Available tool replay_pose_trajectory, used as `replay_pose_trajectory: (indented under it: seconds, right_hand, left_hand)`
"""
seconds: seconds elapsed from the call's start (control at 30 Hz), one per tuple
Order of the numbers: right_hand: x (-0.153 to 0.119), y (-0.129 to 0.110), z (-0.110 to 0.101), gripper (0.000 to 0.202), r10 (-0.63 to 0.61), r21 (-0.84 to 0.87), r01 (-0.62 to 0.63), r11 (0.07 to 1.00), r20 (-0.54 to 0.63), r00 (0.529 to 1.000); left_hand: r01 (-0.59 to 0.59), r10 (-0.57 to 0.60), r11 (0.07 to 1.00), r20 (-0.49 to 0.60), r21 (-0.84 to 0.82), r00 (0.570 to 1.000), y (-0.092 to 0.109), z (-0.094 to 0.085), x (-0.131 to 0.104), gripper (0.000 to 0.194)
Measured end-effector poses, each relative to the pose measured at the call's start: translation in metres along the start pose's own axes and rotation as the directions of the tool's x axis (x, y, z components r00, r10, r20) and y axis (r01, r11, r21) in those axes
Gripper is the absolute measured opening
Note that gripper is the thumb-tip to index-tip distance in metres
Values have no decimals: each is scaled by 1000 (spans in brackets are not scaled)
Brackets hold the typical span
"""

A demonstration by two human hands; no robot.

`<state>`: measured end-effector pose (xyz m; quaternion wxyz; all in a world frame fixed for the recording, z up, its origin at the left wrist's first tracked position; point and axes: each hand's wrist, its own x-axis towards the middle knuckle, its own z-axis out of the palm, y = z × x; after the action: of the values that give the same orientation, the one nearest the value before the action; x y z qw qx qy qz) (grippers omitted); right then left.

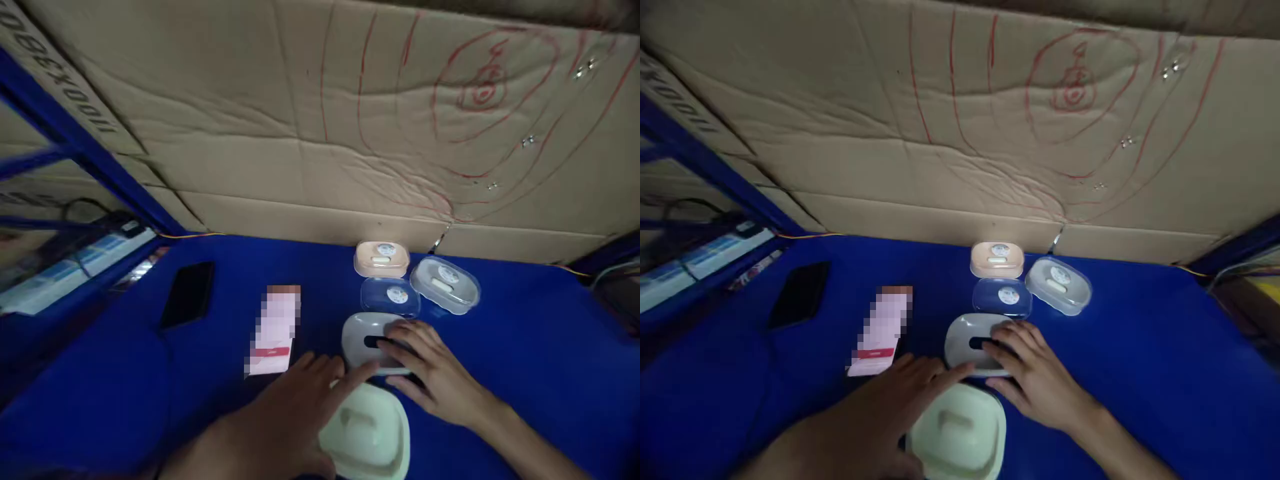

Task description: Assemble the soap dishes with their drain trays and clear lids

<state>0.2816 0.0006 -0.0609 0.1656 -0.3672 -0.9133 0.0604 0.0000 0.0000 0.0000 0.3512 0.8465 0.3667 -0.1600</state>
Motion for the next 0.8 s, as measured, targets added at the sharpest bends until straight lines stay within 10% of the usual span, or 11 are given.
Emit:
replay_pose_trajectory:
  seconds: [0.3,0.47,0.67,0.8]
  right_hand:
    - [2,-6,-1,53,29,22,-33,999,130,991]
    - [0,24,-9,51,126,24,-125,992,-53,991]
    - [-20,84,-21,54,354,-218,-409,886,-251,901]
    - [-32,111,-21,64,441,-241,-506,828,-278,853]
  left_hand:
    - [11,4,988,-99,152,995,7,3,1,109]
    - [-90,127,976,-186,198,974,4,5,-2,103]
    - [-400,472,869,-247,291,846,-1,16,3,91]
    - [-366,488,857,-344,363,802,5,29,20,100]
